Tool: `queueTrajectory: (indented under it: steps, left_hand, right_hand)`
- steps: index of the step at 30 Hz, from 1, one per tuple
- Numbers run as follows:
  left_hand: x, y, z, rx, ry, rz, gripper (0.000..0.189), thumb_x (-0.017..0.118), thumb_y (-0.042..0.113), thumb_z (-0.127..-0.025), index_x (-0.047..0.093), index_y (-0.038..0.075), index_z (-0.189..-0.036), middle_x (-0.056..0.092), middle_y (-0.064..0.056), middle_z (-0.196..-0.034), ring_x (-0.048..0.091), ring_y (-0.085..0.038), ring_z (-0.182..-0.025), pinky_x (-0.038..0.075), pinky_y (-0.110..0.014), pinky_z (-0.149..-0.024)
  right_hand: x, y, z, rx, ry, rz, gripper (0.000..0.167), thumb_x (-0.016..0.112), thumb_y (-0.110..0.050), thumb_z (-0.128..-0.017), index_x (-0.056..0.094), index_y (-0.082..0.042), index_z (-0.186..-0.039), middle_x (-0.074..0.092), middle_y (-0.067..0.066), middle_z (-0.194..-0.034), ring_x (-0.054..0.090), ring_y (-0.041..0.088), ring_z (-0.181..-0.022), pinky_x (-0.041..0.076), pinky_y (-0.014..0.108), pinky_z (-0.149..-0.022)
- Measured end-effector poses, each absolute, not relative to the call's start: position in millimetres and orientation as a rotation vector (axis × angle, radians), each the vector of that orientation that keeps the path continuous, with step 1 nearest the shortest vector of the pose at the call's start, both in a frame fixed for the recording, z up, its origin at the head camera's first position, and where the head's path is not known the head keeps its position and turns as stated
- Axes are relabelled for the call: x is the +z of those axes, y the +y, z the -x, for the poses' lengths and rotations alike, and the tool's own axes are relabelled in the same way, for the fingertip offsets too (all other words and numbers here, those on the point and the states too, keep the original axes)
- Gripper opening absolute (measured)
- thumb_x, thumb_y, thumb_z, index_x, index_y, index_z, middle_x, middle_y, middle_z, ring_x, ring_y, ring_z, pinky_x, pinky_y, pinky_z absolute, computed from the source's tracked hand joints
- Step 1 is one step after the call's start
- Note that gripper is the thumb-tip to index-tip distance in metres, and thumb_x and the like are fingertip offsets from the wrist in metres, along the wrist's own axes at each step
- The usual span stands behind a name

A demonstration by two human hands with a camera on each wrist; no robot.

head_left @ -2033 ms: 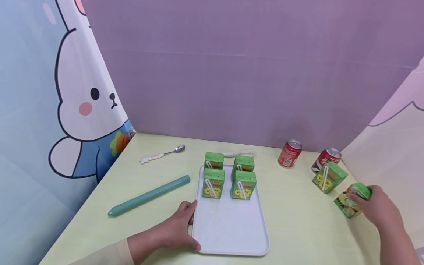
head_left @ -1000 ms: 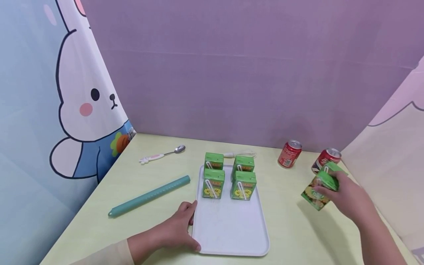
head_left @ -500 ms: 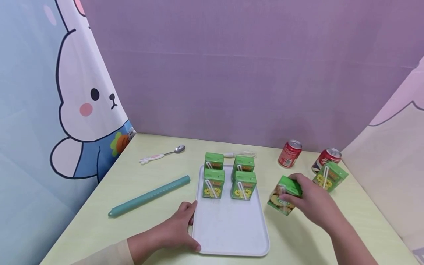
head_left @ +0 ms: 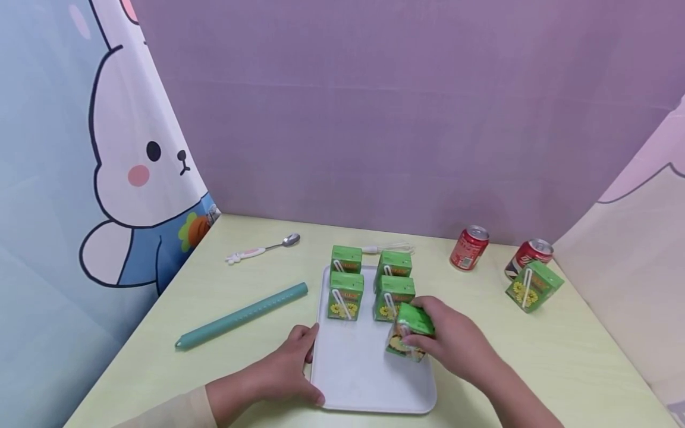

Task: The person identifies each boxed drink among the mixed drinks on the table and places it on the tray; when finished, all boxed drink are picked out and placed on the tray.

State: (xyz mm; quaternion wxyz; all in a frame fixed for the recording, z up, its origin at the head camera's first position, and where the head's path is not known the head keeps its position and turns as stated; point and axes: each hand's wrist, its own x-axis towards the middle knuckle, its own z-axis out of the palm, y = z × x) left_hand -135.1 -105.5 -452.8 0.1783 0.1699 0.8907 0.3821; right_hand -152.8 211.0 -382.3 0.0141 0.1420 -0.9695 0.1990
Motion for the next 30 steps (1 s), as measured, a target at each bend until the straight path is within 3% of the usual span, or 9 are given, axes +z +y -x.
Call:
queueTrajectory:
  steps: [6, 13, 30]
  left_hand:
    - [-453, -106, 136, 1.079, 2.512, -0.473, 0.131, 0.094, 0.039, -0.057, 0.017, -0.002, -0.155, 0.034, -0.004, -0.12, 0.046, -0.011, -0.095, 0.039, -0.023, -0.081]
    - [-452, -105, 136, 1.058, 2.505, -0.465, 0.131, 0.093, 0.04, -0.058, 0.016, -0.001, -0.155, 0.034, -0.004, -0.124, 0.046, -0.011, -0.096, 0.04, -0.025, -0.083]
    - [-449, -106, 136, 1.083, 2.482, -0.474, 0.13, 0.093, 0.04, -0.059, 0.016, 0.001, -0.156, 0.035, -0.006, -0.126, 0.046, -0.014, -0.1, 0.042, -0.025, -0.084]
  right_hand:
    - [-390, 185, 152, 0.611, -2.988, -0.555, 0.063, 0.081, -0.046, -0.075, 0.055, -0.022, -0.127, 0.064, -0.006, -0.117, 0.057, 0.008, -0.091, 0.049, 0.036, -0.079]
    - [-395, 161, 156, 0.594, -2.975, -0.693, 0.057, 0.078, -0.048, -0.077, 0.056, -0.023, -0.123, 0.062, -0.007, -0.116, 0.059, 0.01, -0.096, 0.051, 0.04, -0.083]
    - [-399, 120, 164, 0.609, -3.056, -0.887, 0.064, 0.07, -0.054, -0.083, 0.052, -0.024, -0.137, 0.06, -0.007, -0.126, 0.058, 0.011, -0.103, 0.05, 0.038, -0.084]
